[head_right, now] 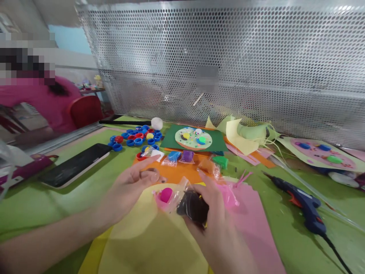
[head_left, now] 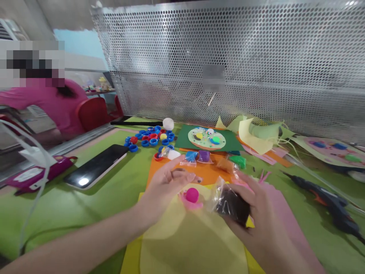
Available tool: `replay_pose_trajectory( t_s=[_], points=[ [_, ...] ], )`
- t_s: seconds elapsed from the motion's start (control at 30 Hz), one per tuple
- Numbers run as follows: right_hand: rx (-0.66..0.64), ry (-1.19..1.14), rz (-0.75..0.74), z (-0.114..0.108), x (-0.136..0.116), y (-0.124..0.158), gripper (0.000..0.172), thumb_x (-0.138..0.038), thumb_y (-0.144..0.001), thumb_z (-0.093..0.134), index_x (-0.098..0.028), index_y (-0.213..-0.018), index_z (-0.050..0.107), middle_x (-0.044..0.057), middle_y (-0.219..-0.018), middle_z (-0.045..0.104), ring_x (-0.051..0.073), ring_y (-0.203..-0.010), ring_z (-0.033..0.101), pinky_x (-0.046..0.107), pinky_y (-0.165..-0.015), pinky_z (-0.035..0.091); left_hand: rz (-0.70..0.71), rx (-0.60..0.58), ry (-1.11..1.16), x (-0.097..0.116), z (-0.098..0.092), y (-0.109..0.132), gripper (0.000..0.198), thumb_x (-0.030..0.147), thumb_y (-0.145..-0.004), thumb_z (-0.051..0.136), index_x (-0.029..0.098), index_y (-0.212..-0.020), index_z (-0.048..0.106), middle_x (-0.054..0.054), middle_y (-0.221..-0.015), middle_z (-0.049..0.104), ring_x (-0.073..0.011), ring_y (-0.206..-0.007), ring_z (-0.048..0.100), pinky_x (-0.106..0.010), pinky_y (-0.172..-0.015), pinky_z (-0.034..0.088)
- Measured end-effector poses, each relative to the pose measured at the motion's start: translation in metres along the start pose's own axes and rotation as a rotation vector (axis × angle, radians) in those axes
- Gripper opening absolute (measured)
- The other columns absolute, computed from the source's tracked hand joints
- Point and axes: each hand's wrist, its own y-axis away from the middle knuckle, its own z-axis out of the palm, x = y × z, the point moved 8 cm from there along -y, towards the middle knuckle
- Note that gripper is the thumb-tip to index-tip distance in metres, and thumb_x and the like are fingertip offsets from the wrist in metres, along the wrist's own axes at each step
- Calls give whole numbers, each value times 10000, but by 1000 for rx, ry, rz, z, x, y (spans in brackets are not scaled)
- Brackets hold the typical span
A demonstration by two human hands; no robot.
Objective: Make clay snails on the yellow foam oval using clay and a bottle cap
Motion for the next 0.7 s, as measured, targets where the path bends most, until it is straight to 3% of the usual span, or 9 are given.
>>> replay_pose_trajectory(
  t_s=[0.13,0.33,0.57,0.7],
  points=[
    [0,-59,67,-2,4,-4,406,-270,-789,557,-200,-1163,416,157,-1267,471,263,-1053,570,320,-702,568,-10,-20,23,-2,2,1,727,233,-711,712,173,-1330,336,29,-683,688,-176,-818,668,-270,-742,466],
    [-7,36,-18,-3,0,-5,383,-272,-750,598,-183,-1101,475,168,-1263,475,273,-1006,595,295,-644,575,-9,-42,15,2,4,1,836,157,-619,767,176,-1336,337,43,-639,671,-160,-713,661,-287,-728,460],
    [-8,-55,36,0,3,-2,412,-273,-783,564,-210,-1158,404,129,-1172,566,236,-932,634,288,-642,572,21,-93,61,4,6,0,845,134,-661,725,189,-1371,270,62,-606,629,-116,-641,599,-251,-650,421],
    [14,-44,23,-1,2,-3,375,-274,-791,545,-224,-1134,401,127,-1160,562,241,-968,619,334,-681,566,12,-77,64,0,4,-2,742,204,-742,677,228,-1370,282,60,-648,608,-121,-717,592,-266,-711,402]
  ],
)
